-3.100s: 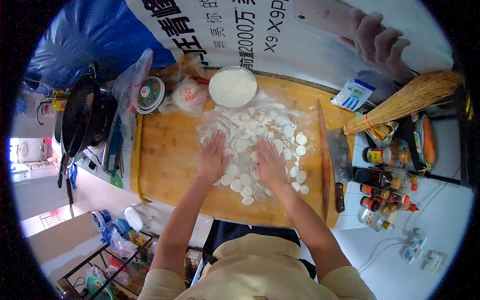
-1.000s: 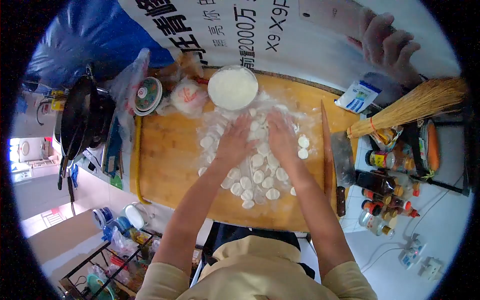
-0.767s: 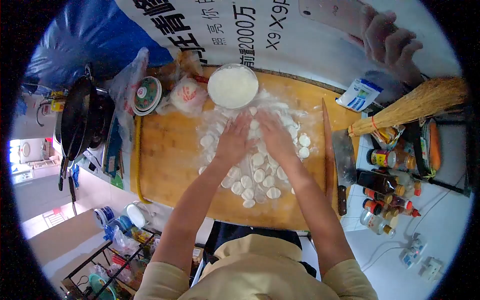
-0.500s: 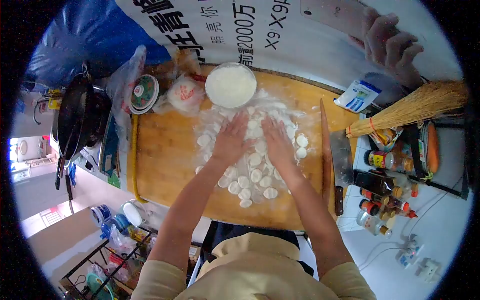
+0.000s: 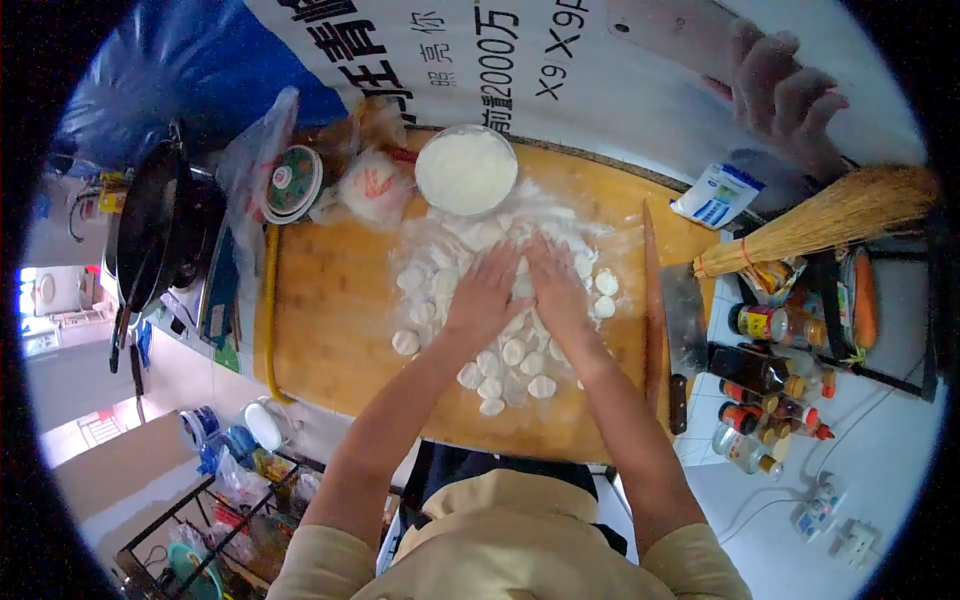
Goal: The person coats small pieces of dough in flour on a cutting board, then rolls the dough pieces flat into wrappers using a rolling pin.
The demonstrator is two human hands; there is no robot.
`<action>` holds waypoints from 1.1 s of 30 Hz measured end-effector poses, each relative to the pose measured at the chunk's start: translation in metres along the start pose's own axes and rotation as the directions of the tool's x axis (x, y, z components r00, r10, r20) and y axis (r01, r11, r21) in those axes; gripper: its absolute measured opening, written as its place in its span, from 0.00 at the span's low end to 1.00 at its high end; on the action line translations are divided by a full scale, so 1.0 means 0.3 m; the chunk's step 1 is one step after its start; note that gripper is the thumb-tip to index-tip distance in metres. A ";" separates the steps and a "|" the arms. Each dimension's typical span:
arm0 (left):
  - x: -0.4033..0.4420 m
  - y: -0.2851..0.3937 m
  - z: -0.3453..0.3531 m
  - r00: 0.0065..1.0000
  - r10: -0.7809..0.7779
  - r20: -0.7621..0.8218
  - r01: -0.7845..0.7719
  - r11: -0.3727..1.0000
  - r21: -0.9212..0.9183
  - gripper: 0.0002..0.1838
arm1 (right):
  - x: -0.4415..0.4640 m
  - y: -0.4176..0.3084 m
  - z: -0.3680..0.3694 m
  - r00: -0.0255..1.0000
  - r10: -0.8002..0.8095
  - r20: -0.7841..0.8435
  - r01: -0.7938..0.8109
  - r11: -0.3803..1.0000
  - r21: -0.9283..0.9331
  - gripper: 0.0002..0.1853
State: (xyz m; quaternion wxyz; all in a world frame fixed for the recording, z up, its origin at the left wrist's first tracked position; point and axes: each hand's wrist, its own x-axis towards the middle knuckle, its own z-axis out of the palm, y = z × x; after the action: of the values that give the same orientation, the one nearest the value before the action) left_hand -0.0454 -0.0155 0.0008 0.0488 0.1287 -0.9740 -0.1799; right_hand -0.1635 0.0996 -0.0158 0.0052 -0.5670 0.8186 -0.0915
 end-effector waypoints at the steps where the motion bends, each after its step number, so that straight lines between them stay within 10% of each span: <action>1: 0.002 -0.004 -0.004 1.000 0.004 0.012 -0.004 1.000 0.012 0.41 | 0.007 -0.004 -0.021 1.000 0.012 -0.010 -0.011 0.999 0.051 0.28; 11: 0.017 0.004 -0.001 1.000 0.006 0.018 -0.006 1.000 -0.024 0.42 | 0.229 -0.006 -0.016 0.898 0.347 -0.271 -0.210 0.879 0.428 0.16; 17: 0.011 0.006 -0.018 1.000 -0.003 0.030 0.004 1.000 -0.029 0.41 | 0.276 -0.032 0.050 0.896 0.435 -0.094 -0.256 0.676 0.691 0.12; 23: 0.003 0.005 0.006 0.999 0.015 -0.052 -0.016 1.000 -0.020 0.42 | 0.254 0.029 0.021 0.947 0.221 -0.232 -0.129 0.926 0.354 0.15; 33: 0.015 0.005 -0.001 0.984 -0.038 0.175 0.027 0.997 0.069 0.43 | 0.174 0.030 -0.009 0.996 0.060 -0.071 -0.033 0.944 0.327 0.34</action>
State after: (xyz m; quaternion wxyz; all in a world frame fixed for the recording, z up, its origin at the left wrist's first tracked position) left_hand -0.0500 -0.0154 0.0018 -0.0447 0.1298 -0.9777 -0.1591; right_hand -0.1909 0.0546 -0.0095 0.0680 -0.5347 0.8050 -0.2479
